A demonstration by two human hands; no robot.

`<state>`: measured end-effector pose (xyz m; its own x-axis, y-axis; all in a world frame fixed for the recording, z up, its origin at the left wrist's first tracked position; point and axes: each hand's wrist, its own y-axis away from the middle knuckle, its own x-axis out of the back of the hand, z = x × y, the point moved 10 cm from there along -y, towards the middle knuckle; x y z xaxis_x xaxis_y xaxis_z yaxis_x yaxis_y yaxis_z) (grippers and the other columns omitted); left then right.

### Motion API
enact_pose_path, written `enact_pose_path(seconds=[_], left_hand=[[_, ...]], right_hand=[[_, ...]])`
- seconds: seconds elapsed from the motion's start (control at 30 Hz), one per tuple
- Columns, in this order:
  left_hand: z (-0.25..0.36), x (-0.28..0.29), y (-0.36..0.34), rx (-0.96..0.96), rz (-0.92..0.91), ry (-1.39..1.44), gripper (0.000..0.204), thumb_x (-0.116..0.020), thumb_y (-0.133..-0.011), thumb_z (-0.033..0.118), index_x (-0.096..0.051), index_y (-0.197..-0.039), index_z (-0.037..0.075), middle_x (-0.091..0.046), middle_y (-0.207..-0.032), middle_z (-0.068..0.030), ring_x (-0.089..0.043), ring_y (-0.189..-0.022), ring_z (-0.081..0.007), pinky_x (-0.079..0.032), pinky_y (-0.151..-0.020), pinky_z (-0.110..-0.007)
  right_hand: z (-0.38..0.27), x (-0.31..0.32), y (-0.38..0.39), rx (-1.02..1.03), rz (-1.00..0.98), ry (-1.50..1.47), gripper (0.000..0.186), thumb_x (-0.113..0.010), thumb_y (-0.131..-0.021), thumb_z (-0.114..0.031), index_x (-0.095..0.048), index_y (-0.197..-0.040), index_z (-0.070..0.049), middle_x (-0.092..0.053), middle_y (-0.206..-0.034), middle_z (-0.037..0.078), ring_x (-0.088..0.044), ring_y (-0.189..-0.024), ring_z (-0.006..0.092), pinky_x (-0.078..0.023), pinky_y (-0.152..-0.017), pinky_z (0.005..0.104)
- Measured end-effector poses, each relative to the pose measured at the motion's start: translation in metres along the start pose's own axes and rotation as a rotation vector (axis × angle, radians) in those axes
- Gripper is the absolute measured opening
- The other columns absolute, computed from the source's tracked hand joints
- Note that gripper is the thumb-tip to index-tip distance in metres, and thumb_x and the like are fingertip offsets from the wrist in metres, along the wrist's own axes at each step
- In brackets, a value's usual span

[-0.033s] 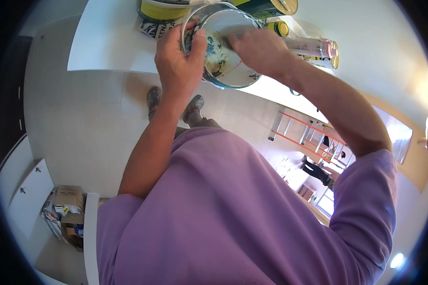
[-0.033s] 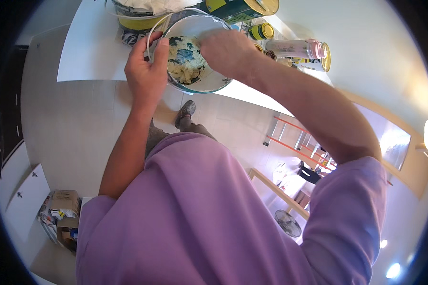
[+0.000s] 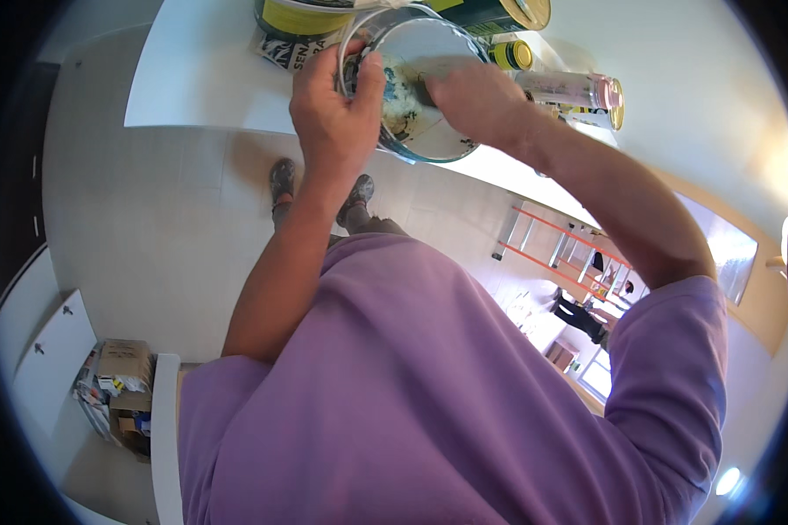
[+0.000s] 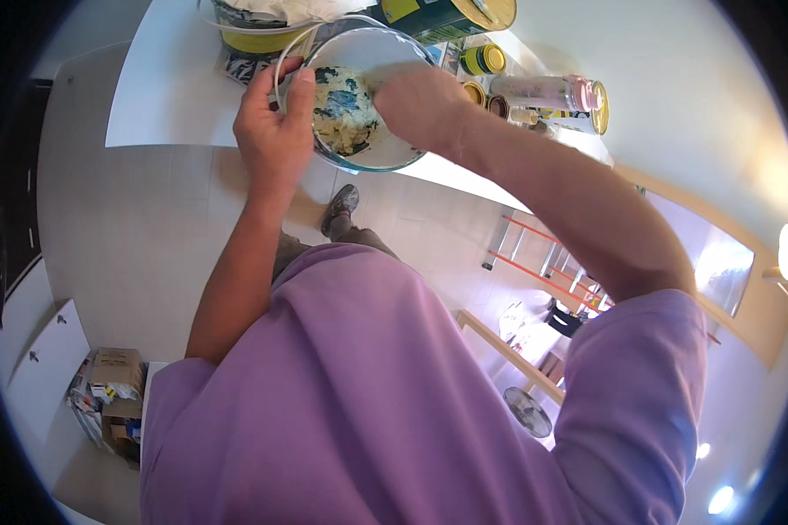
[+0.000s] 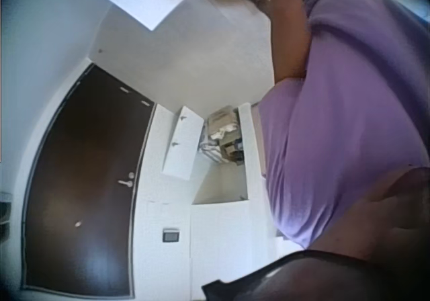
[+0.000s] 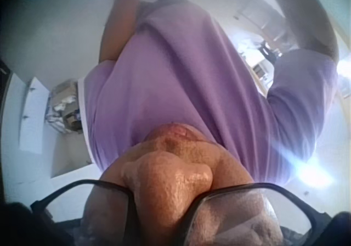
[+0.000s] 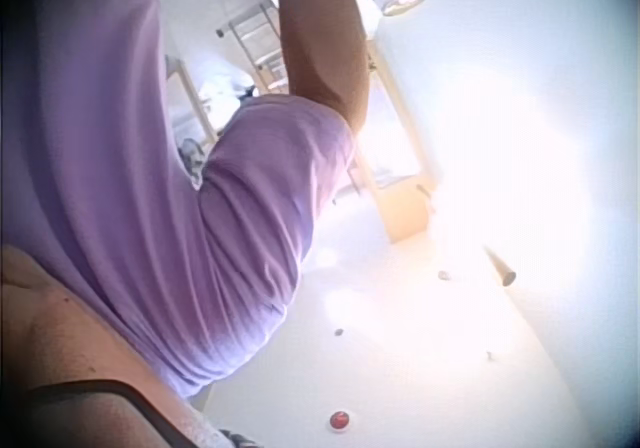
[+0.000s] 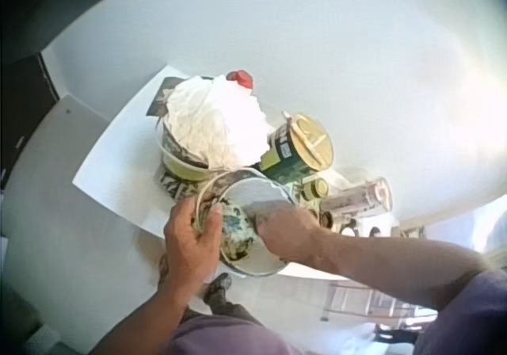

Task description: The person opens a paint can and uses a putty knife to scrape and mix the contents. They then pour the paint into a smaller container and continue mixing with the putty knife. The person moves between a white shelf and a countertop while handling the paint and tools.

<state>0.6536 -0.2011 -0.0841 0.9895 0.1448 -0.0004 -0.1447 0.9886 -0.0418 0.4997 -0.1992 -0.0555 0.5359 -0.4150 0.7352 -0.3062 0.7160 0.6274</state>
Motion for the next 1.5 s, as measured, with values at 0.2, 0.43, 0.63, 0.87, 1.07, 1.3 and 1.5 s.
enact_pose_path(seconds=[0.2,0.43,0.63,0.87,1.07,1.3,1.5], left_hand=[[0.007,-0.004,0.003,-0.089,-0.004,-0.049,0.029,-0.073,-0.096,0.024,-0.073,-0.115,0.002,-0.072,-0.110,-0.0133,-0.067,-0.101,-0.0227,-0.052,-0.092,-0.035],[0.009,-0.003,-0.001,-0.095,0.017,-0.063,0.029,-0.073,-0.095,0.026,-0.073,-0.115,0.005,-0.073,-0.107,-0.0150,-0.067,-0.103,-0.0270,-0.052,-0.093,-0.037],[0.009,-0.001,-0.006,-0.111,0.014,-0.067,0.029,-0.073,-0.095,0.026,-0.073,-0.115,0.004,-0.073,-0.105,-0.0152,-0.068,-0.101,-0.0270,-0.052,-0.092,-0.037],[0.008,-0.004,-0.002,-0.097,0.040,-0.062,0.030,-0.072,-0.095,0.026,-0.073,-0.115,0.003,-0.072,-0.108,-0.0155,-0.069,-0.099,-0.0261,-0.052,-0.091,-0.037],[0.008,-0.011,0.003,-0.106,0.031,-0.038,0.028,-0.071,-0.097,0.024,-0.073,-0.116,0.003,-0.072,-0.109,-0.0147,-0.068,-0.099,-0.0235,-0.053,-0.091,-0.036],[0.000,-0.017,0.004,-0.066,0.008,-0.002,0.027,-0.073,-0.094,0.022,-0.071,-0.113,0.004,-0.072,-0.105,-0.0137,-0.064,-0.102,-0.0316,-0.052,-0.091,-0.043],[-0.004,-0.018,0.002,-0.041,-0.014,0.016,0.028,-0.072,-0.095,0.023,-0.070,-0.114,0.002,-0.071,-0.107,-0.0150,-0.065,-0.100,-0.0303,-0.052,-0.092,-0.041]], right_hand=[[-0.007,0.028,-0.007,0.083,0.063,0.146,0.012,-0.065,-0.088,-0.013,-0.076,-0.092,-0.007,-0.076,-0.085,0.013,-0.077,-0.083,0.0306,-0.062,-0.073,0.0417],[-0.008,0.031,-0.017,0.178,0.085,0.214,0.013,-0.065,-0.088,-0.012,-0.073,-0.096,-0.006,-0.076,-0.084,0.013,-0.077,-0.081,0.0299,-0.062,-0.070,0.0409],[-0.011,0.015,-0.017,0.175,0.090,0.188,0.013,-0.065,-0.087,-0.014,-0.076,-0.090,-0.008,-0.076,-0.085,0.014,-0.076,-0.086,0.0304,-0.062,-0.074,0.0404],[-0.007,0.013,-0.005,0.094,-0.072,0.087,0.017,-0.062,-0.090,-0.013,-0.077,-0.095,-0.007,-0.077,-0.094,0.015,-0.076,-0.092,0.0341,-0.062,-0.083,0.0434],[0.016,0.018,0.004,-0.073,-0.129,-0.012,0.028,-0.059,-0.091,-0.014,-0.073,-0.115,-0.011,-0.075,-0.095,0.019,-0.074,-0.095,0.0373,-0.058,-0.087,0.0487],[0.017,0.025,0.006,-0.056,-0.007,-0.047,0.027,-0.058,-0.093,-0.017,-0.074,-0.113,-0.010,-0.075,-0.098,0.018,-0.073,-0.095,0.0354,-0.057,-0.086,0.0495],[0.021,-0.002,0.015,-0.152,-0.193,-0.240,0.027,-0.055,-0.099,-0.022,-0.072,-0.117,-0.012,-0.074,-0.102,0.018,-0.071,-0.102,0.0357,-0.055,-0.090,0.0516]])
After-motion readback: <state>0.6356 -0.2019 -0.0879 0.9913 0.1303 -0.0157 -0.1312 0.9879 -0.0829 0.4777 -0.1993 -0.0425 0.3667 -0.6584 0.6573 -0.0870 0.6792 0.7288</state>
